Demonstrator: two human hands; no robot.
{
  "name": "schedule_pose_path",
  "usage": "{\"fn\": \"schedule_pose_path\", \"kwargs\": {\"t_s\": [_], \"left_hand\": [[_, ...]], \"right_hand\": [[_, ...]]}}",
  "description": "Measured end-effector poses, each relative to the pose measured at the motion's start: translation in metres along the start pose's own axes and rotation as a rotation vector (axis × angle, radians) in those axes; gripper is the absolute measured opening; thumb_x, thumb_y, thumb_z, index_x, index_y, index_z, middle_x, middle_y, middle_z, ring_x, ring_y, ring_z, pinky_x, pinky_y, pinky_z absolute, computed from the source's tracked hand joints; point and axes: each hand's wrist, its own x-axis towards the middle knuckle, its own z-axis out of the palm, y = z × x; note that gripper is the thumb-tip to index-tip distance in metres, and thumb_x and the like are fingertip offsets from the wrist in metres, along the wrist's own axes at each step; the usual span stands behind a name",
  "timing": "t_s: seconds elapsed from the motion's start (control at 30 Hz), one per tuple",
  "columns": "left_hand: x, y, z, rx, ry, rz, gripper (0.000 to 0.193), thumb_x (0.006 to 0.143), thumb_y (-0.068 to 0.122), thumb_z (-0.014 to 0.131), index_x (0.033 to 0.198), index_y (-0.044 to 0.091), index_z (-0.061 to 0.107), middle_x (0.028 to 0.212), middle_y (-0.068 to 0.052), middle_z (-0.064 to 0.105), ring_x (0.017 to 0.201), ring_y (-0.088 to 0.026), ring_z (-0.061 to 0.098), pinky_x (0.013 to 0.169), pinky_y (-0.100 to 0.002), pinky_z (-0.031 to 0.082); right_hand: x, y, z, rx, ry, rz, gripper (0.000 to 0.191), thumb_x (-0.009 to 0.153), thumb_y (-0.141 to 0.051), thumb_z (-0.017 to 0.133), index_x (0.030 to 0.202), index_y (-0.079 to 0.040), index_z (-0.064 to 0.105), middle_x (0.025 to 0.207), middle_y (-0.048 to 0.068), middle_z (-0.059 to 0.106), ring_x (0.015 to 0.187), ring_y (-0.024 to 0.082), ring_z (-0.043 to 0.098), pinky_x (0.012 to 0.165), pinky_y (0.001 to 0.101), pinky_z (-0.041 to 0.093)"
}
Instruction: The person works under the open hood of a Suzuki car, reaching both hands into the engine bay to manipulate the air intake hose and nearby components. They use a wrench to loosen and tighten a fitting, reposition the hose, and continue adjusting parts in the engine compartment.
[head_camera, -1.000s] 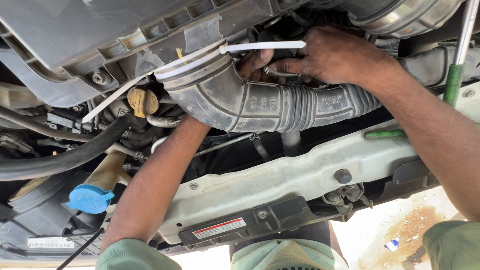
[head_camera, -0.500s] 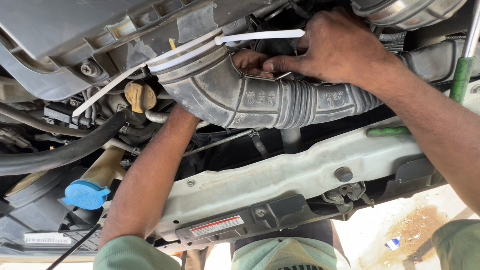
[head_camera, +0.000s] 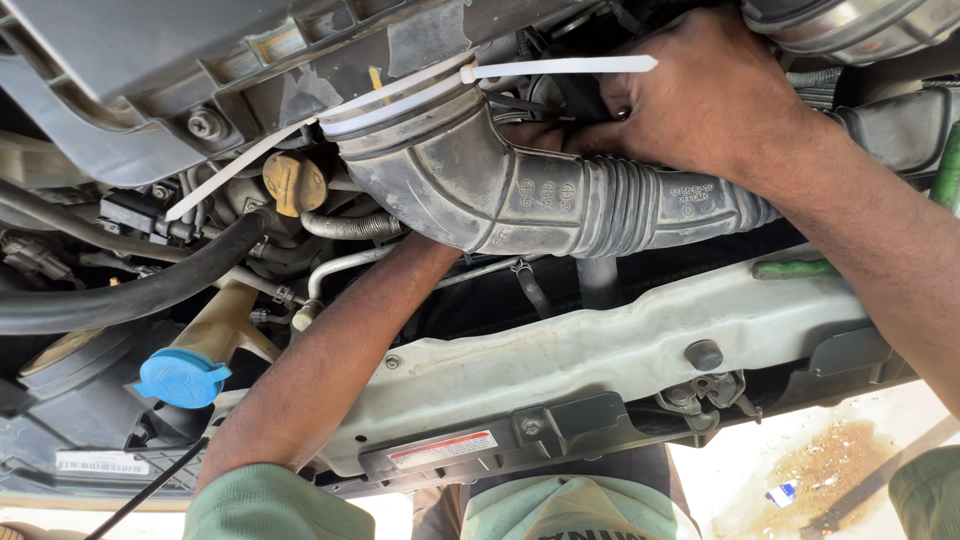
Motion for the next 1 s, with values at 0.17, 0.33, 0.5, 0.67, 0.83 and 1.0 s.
{"fn": "schedule_pose_path", "kwargs": {"t_s": [0.17, 0.33, 0.5, 0.67, 0.83, 1.0], "left_hand": [[0.001, -0.008, -0.001, -0.046, 0.015, -0.005, 0.052, 0.11, 0.033, 0.053, 0.148, 0.001, 0.04, 0.136, -0.018, 0.055, 0.126, -0.026, 0.06, 0.1, -0.04, 0.059], [0.005, -0.009, 0.006, -0.021, 0.002, 0.015, 0.051, 0.11, 0.033, 0.052, 0.148, 0.001, 0.04, 0.137, -0.019, 0.054, 0.127, -0.027, 0.061, 0.1, -0.041, 0.06], [0.011, -0.009, 0.008, -0.01, -0.076, 0.058, 0.051, 0.11, 0.033, 0.052, 0.148, 0.001, 0.039, 0.137, -0.02, 0.054, 0.127, -0.027, 0.061, 0.1, -0.041, 0.061], [0.011, -0.014, -0.004, -0.2, -0.052, 0.031, 0.051, 0.11, 0.033, 0.051, 0.148, 0.001, 0.038, 0.137, -0.02, 0.054, 0.127, -0.028, 0.061, 0.1, -0.042, 0.062], [0.009, -0.023, -0.006, -0.486, -0.034, -0.023, 0.051, 0.111, 0.033, 0.051, 0.149, 0.001, 0.038, 0.137, -0.021, 0.054, 0.128, -0.028, 0.061, 0.099, -0.042, 0.062], [0.004, -0.032, -0.008, -0.681, -0.051, -0.05, 0.051, 0.111, 0.032, 0.05, 0.149, 0.001, 0.037, 0.137, -0.021, 0.054, 0.128, -0.029, 0.062, 0.099, -0.043, 0.063]], "right_hand": [[0.006, -0.002, -0.014, 0.289, -0.101, 0.044, 0.049, 0.08, -0.058, 0.082, 0.089, -0.011, 0.078, 0.061, 0.012, 0.068, 0.064, 0.029, 0.069, 0.068, 0.0447, 0.057], [-0.001, 0.011, -0.03, 0.392, -0.414, 0.19, 0.038, 0.09, -0.047, 0.077, 0.093, -0.01, 0.072, 0.067, 0.013, 0.069, 0.061, 0.03, 0.068, 0.062, 0.0445, 0.054], [-0.015, 0.009, -0.028, 0.391, 0.086, -0.154, 0.028, 0.095, -0.031, 0.074, 0.103, -0.005, 0.074, 0.094, 0.012, 0.071, 0.07, 0.033, 0.068, 0.061, 0.0449, 0.053], [-0.022, -0.003, -0.031, 0.203, 0.315, -0.187, 0.024, 0.092, -0.024, 0.077, 0.099, -0.002, 0.072, 0.099, 0.015, 0.072, 0.071, 0.033, 0.07, 0.062, 0.0434, 0.056], [-0.026, -0.009, -0.03, 0.321, 0.186, 0.033, 0.018, 0.104, -0.018, 0.069, 0.105, 0.0, 0.071, 0.075, 0.014, 0.068, 0.067, 0.03, 0.069, 0.061, 0.0417, 0.056], [-0.021, -0.015, -0.035, 0.228, 0.439, -0.081, 0.019, 0.103, -0.016, 0.077, 0.099, 0.001, 0.07, 0.086, 0.013, 0.071, 0.073, 0.029, 0.069, 0.066, 0.0394, 0.056]]}}
